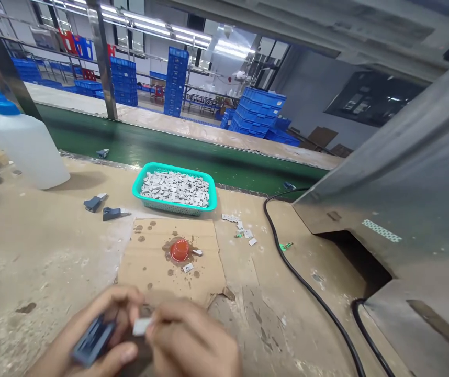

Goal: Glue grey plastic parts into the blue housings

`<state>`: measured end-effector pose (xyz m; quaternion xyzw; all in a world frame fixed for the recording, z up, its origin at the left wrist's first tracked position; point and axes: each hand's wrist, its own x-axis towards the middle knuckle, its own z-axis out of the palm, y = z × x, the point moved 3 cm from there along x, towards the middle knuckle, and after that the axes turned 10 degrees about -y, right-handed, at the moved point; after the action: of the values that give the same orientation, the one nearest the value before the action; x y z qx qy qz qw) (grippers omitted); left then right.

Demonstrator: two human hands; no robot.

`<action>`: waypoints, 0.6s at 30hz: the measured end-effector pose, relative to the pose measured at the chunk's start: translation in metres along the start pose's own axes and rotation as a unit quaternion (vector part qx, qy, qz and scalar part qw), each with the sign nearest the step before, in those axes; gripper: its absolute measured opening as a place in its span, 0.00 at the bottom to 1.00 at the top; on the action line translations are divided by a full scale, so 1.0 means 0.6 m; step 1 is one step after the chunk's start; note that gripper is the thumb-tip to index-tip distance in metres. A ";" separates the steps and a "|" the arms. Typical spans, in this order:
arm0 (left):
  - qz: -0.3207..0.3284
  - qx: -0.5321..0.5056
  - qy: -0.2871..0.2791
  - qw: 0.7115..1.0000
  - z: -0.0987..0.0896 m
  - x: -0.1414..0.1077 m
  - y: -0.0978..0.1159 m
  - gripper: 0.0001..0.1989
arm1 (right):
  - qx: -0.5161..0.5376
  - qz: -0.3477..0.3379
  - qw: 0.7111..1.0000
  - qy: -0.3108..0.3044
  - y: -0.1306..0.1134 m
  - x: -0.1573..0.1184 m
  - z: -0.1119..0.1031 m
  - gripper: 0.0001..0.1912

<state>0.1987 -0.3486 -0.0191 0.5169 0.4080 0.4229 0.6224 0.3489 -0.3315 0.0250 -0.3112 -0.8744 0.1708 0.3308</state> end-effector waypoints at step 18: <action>-0.066 -0.129 -0.008 0.989 -0.040 0.011 -0.020 0.16 | -0.101 0.123 0.985 0.067 0.122 0.043 0.001 0.05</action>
<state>0.1792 -0.3365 -0.0347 0.4077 0.3782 0.4258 0.7137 0.3648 -0.2598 -0.0003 -0.4589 -0.8182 0.0998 0.3317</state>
